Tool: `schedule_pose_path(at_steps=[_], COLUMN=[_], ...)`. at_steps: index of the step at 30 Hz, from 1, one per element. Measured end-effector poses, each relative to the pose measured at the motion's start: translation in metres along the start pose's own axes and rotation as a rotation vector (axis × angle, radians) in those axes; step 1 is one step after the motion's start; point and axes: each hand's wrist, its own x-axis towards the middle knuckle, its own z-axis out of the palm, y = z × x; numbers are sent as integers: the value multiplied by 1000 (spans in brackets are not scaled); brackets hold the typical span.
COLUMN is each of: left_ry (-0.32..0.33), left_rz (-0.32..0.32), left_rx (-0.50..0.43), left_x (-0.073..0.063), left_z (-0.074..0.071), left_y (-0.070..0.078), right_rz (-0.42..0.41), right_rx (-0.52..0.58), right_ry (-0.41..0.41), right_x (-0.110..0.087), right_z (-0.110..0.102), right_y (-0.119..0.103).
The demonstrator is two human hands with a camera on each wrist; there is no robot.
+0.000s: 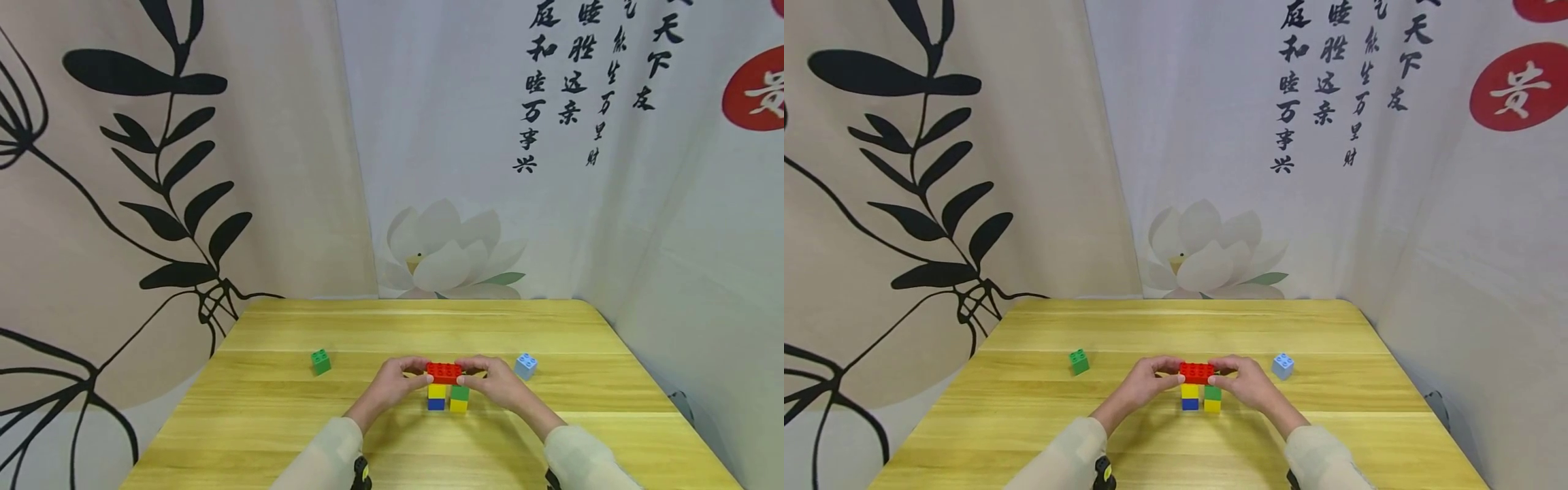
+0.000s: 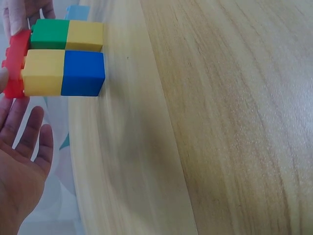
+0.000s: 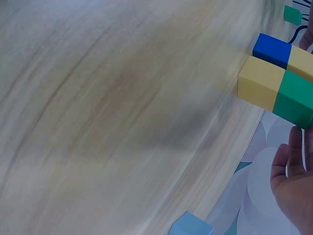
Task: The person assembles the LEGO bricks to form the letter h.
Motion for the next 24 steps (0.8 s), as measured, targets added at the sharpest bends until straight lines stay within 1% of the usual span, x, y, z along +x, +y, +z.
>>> schedule_pose_path(at_steps=[7,14,20,24], left_ry=[2,-10,-19,-22], left_rz=[3,31,66,68], left_rx=[12,45,48,69], left_x=[-1,-2,-1,0], left_z=[-1,1,5,6], left_y=[-1,0,-3,-6], right_rz=[-3,6,9,19], right_rx=[4,-7,-10,-10], right_ry=[3,8,6,7], right_x=[0,0,1,1], right_z=[1,1,1,0], right_y=[-1,-2,-2,-2])
